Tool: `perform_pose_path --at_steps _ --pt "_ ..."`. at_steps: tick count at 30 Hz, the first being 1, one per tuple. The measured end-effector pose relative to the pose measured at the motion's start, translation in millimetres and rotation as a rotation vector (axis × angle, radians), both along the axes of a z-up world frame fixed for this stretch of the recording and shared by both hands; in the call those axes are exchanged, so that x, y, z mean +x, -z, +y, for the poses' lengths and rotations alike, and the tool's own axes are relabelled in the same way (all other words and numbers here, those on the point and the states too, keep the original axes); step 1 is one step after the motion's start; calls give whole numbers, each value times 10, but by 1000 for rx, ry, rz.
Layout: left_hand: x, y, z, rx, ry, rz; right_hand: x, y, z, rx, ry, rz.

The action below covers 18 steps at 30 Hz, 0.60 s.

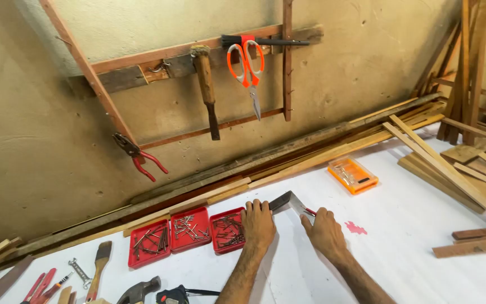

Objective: Measure a strip of wood and sand it with a sanding block.

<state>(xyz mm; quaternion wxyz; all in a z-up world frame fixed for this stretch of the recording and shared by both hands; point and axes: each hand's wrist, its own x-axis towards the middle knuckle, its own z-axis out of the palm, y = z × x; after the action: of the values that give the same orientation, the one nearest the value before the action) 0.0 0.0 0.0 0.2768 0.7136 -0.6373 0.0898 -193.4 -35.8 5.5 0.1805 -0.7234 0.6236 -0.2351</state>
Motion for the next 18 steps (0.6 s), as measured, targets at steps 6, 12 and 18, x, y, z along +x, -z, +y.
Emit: perform_pose_path --at_steps 6,12,18 --pt "94 -99 -15 151 -43 -21 231 75 -96 -6 -2 33" --pt "-78 -78 85 226 -50 -54 420 61 -75 38 26 138" --pt "-72 41 -19 362 -93 -28 592 35 -41 -60 -5 437"
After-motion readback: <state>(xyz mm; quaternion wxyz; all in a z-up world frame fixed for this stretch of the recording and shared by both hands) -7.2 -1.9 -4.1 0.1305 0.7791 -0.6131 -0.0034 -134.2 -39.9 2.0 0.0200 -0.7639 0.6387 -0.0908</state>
